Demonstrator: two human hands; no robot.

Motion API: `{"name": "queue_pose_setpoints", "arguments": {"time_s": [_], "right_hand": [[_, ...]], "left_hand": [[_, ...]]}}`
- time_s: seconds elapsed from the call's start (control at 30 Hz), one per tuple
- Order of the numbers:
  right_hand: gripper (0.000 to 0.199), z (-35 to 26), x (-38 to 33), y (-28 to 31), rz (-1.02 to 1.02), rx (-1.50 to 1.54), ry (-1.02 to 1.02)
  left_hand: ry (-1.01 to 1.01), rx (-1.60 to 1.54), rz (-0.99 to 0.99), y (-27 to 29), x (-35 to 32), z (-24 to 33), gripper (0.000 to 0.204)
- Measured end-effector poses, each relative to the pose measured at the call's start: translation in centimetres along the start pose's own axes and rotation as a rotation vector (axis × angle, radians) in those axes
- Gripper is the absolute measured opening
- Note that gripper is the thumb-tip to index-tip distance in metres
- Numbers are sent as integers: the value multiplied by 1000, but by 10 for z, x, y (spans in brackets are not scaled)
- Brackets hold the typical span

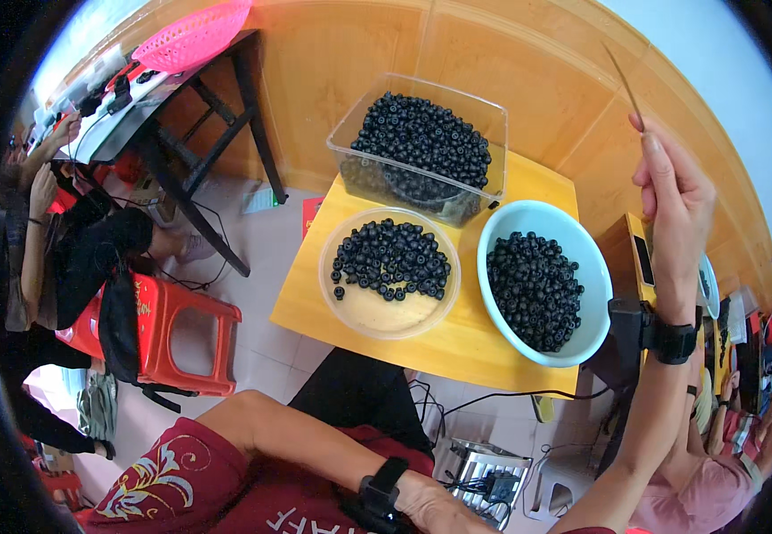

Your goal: Sorting and inspecting black grapes or berries in a processing area.

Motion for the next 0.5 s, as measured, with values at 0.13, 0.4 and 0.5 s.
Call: {"name": "queue_pose_setpoints", "arguments": {"time_s": [0.13,0.4,0.5], "right_hand": [[28,8,-7,-11,-26,53,-54],[29,3,-10,-16,-64,42,-40],[28,2,-8,-24,-58,89,-49]], "left_hand": [[56,30,276,9,-1,3,60],[-180,80,17,-14,7,-2,59],[-38,120,-4,-3,3,-12,53]]}}
Point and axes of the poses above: each hand's wrist, its own x-axis towards the middle knuckle, its own y-axis out of the back of the hand, z = x × y, the point moved 3 cm from there along x, towards the middle knuckle, and after that the axes turned 7 degrees about -y, right-handed, at the moved point
